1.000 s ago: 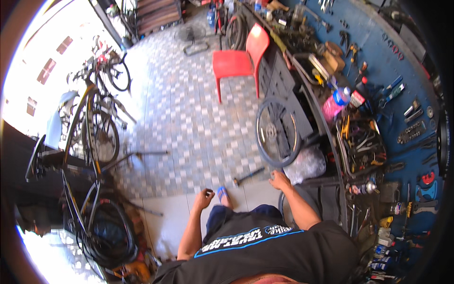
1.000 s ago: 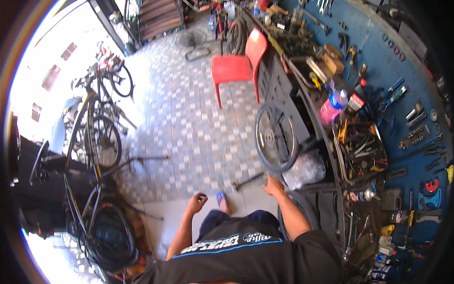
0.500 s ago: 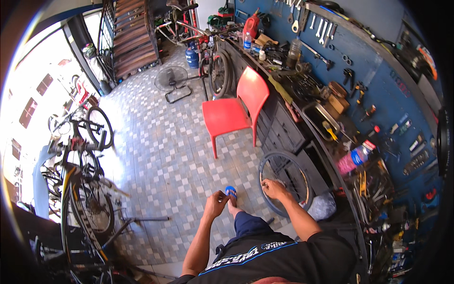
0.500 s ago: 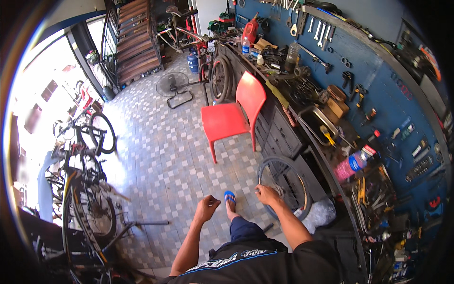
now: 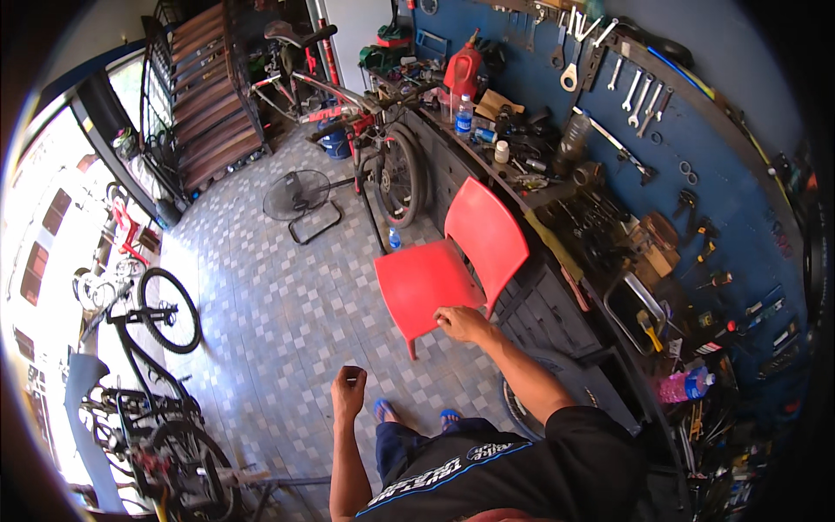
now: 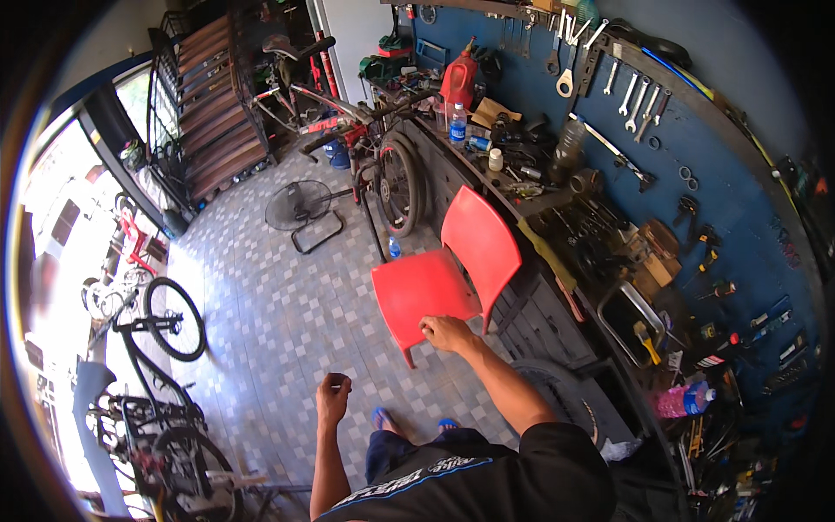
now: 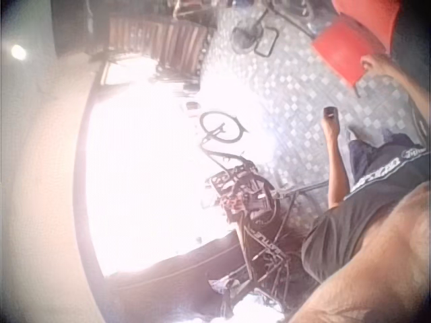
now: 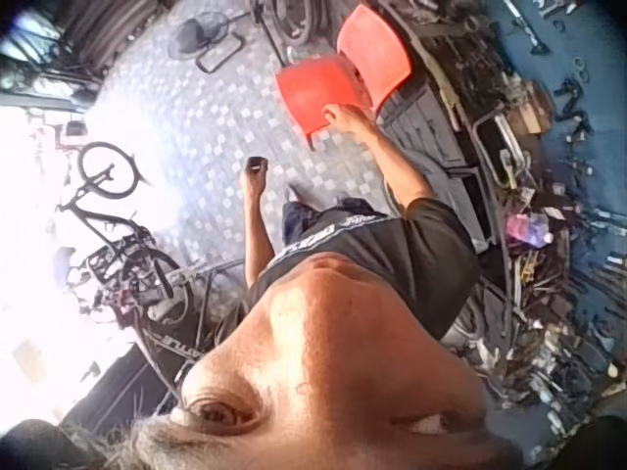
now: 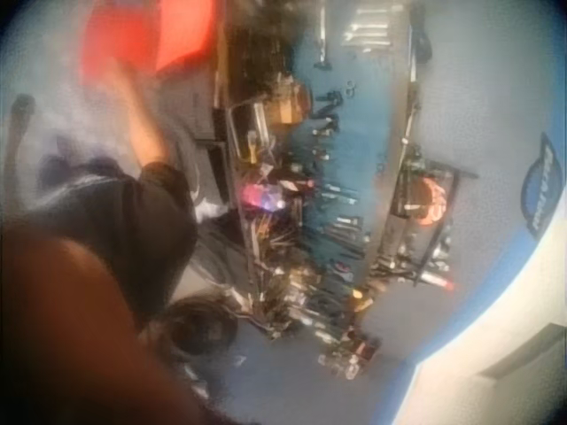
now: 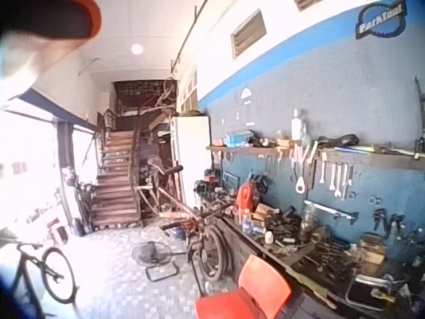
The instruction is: The person removes a bicycle wheel from a stand, retrieves a wrench from the wall, and uses it to loosen the axle nut on the wheel hub. They then use a screwdriver to adjust the hub internals while holding the wheel.
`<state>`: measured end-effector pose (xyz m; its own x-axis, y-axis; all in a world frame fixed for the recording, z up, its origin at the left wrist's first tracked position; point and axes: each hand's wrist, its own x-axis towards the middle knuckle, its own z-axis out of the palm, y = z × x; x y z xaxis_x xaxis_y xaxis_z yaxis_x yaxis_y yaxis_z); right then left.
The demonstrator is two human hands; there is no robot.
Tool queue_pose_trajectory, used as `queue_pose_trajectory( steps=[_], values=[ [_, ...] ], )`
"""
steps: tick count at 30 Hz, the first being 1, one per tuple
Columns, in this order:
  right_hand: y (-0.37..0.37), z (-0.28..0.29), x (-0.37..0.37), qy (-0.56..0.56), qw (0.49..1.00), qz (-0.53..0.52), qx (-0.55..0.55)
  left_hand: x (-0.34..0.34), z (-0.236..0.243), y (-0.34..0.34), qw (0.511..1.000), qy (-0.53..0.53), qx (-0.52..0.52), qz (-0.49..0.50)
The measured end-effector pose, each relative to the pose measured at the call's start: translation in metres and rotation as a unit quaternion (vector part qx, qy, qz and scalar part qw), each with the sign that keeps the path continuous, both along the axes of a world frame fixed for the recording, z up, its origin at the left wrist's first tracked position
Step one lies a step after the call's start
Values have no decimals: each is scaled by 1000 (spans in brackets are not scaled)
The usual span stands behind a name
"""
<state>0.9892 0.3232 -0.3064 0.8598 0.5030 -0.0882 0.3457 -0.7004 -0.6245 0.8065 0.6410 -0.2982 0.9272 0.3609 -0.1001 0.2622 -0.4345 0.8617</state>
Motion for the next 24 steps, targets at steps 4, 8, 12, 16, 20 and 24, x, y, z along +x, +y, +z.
queue_pose_trajectory(
  steps=[4,8,12,16,20,24],
  values=[
    [38,-9,85,-37,998,-44,-1,96,20,57,997,-15,28,-76],
    [64,-23,145,-61,991,-117,21,209,68,118,986,-43,63,-150],
    [79,7,189,-7,981,-190,-29,326,121,170,960,-115,125,-222],
    [71,25,226,-22,964,-265,-20,430,197,160,918,-217,162,-290],
    [66,64,280,-27,939,-344,-3,524,238,130,850,-330,213,-352],
    [41,81,364,-83,915,-393,37,634,234,94,778,-382,362,-344]
  ],
)
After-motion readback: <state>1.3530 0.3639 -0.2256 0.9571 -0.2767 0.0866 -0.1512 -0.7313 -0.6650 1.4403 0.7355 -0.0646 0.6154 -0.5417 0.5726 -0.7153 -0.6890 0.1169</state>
